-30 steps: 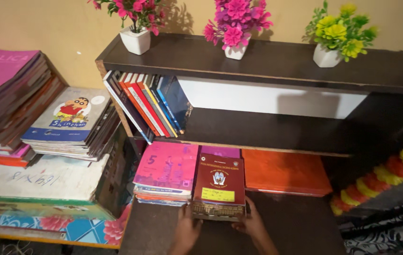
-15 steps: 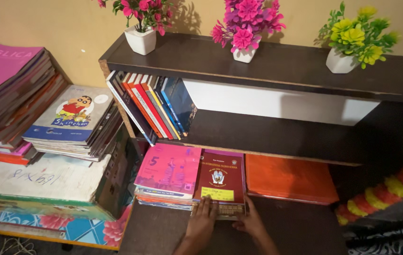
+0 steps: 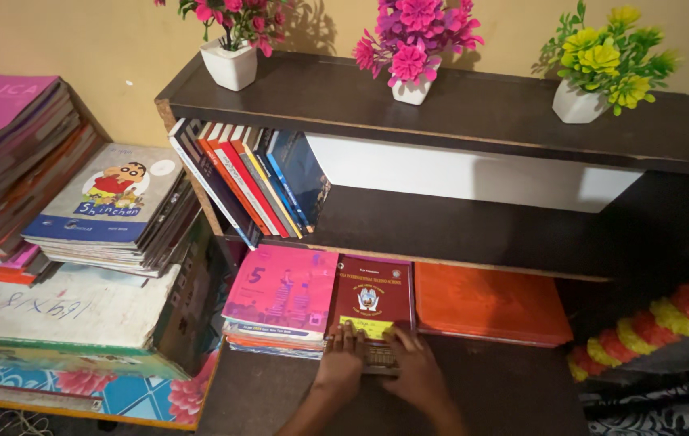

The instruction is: The person picks up books from a table and places them one by one onto a lower shelf, arranging them in neat stacks. The person handles various children's books and notebooks, aligning them carefully on the shelf.

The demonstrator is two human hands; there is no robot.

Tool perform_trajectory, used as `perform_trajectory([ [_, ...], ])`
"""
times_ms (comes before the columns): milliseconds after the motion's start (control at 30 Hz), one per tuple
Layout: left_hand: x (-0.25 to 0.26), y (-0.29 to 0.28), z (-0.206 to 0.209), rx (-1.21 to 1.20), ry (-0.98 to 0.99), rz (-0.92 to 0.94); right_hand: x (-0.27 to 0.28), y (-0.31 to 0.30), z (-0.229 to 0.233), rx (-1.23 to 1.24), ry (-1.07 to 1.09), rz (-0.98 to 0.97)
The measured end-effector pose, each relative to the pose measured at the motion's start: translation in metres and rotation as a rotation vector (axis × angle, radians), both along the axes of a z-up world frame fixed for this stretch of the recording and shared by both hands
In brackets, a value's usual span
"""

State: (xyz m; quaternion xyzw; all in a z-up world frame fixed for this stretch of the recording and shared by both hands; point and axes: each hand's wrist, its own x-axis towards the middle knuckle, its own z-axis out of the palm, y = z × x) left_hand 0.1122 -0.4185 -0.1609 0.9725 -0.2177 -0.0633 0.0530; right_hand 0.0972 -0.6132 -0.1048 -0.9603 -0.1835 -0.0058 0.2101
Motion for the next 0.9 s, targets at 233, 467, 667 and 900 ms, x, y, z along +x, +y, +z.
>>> perform_trajectory([
  [233,0.013,-0.002,0.013,0.094,0.137,-0.007,0.011,0.007,-0.004,-0.137,0.099,-0.040],
  [467,0.030,0.000,0.016,0.122,0.192,-0.017,0.016,0.011,0.002,-0.108,0.165,-0.102],
  [667,0.048,0.000,-0.003,0.076,0.099,-0.025,0.029,0.014,0.004,-0.038,0.123,-0.125],
  [900,0.067,-0.004,-0.001,0.031,0.093,-0.004,0.054,0.009,-0.009,-0.044,0.150,-0.130],
])
